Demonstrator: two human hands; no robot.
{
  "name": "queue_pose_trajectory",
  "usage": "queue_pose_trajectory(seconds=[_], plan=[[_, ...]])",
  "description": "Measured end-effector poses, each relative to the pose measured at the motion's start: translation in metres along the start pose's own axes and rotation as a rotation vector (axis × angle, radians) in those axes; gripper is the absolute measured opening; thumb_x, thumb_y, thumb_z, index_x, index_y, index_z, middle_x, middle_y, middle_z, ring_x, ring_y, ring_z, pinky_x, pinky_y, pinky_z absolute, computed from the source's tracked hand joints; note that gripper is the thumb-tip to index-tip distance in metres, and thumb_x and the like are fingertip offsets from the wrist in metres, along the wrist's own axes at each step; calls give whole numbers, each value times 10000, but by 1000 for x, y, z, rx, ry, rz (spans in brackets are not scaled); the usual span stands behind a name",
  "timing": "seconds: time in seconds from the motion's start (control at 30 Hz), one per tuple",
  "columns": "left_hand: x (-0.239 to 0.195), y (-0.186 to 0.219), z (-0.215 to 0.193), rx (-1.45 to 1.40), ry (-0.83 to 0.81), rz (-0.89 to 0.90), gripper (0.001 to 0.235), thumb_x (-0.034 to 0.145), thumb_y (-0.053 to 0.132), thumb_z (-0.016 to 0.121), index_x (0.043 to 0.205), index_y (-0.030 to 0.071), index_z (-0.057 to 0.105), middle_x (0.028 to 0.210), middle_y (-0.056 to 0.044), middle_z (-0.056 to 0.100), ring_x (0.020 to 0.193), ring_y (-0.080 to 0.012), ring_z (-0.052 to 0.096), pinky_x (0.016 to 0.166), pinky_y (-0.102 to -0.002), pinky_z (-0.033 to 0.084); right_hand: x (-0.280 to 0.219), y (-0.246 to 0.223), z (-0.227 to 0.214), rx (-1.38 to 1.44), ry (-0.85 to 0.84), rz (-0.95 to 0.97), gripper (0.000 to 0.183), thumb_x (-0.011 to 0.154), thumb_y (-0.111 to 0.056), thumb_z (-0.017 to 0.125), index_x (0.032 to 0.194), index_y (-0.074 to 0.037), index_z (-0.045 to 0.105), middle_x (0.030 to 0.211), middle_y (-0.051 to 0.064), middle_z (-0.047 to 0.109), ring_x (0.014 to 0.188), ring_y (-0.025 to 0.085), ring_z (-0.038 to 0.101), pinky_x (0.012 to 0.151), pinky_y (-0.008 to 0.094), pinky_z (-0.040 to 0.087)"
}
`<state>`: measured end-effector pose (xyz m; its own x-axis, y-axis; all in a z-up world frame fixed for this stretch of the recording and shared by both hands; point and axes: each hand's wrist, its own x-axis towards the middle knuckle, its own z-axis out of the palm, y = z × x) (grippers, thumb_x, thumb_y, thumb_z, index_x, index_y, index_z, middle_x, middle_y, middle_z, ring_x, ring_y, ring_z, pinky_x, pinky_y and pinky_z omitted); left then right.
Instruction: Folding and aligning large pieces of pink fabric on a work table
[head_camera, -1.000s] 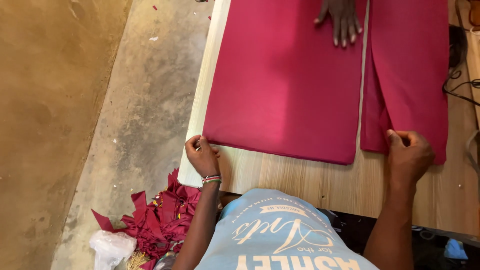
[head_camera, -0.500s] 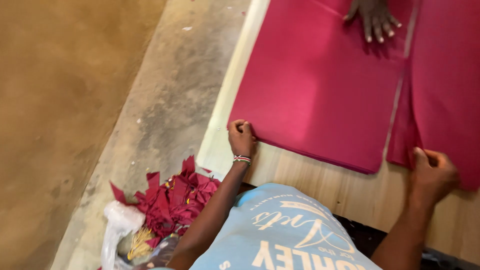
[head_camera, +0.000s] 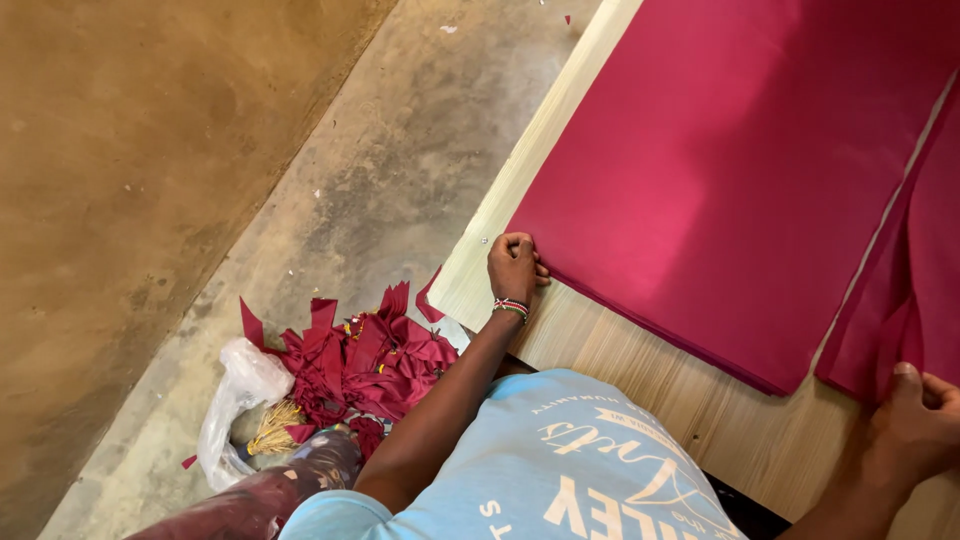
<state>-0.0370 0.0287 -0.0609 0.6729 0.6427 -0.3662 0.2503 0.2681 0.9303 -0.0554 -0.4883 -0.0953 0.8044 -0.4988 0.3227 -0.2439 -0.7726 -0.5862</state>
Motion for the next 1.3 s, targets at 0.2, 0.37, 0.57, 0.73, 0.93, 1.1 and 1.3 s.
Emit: queue_pose_trajectory(seconds=[0.2,0.37,0.57,0.73,0.93,1.1,1.3], plan=[[-2,7,-1,14,-6,-31,128,975,150,538,962,37,599,669,-98,622,416,-199,624,327,-326,525,13,21,3,65,17,30,223,1213,-238,831,1202,-65,691,1085,89,708,887,244,653,776,425,519],[2,1,-1,-54,-12,-50,115,978,134,545,965,36,604,654,-98,595,421,-210,619,323,-328,515,12,13,6,339,-28,196,185,1229,-172,801,1233,-98,631,1010,11,652,806,93,596,664,256,514],[-1,8,-3,-48,-24,-66,132,978,145,540,968,30,606,657,-102,589,429,-217,626,325,-338,522,4,-8,-4,252,-24,156,206,1189,-201,838,1220,-49,703,981,46,700,762,117,632,605,289,540],[-1,7,-4,-55,-27,-63,109,969,124,543,954,33,601,644,-100,591,417,-220,617,330,-341,521,9,-10,-8,248,-28,203,210,1183,-243,796,1224,-67,690,1005,38,680,793,140,609,632,319,523],[14,-31,3,-8,-5,-7,118,930,183,538,923,90,610,682,-113,618,387,-188,563,284,-308,418,15,-46,-39,414,-217,432,613,1110,-695,725,1420,-177,616,609,5,415,414,109,353,313,321,364],[-26,16,23,105,-112,94,101,936,161,550,957,84,613,696,-61,594,412,-182,598,327,-305,461,18,-88,-36,779,44,341,328,1001,-384,877,1082,-103,728,761,-115,516,640,4,441,499,210,343],[-76,32,76,19,-470,171,197,941,241,683,1072,109,619,794,-87,686,582,-186,693,454,-308,560,-18,-178,-18,958,-147,295,213,982,-303,804,1046,-148,673,760,-108,554,614,-8,422,517,175,315]])
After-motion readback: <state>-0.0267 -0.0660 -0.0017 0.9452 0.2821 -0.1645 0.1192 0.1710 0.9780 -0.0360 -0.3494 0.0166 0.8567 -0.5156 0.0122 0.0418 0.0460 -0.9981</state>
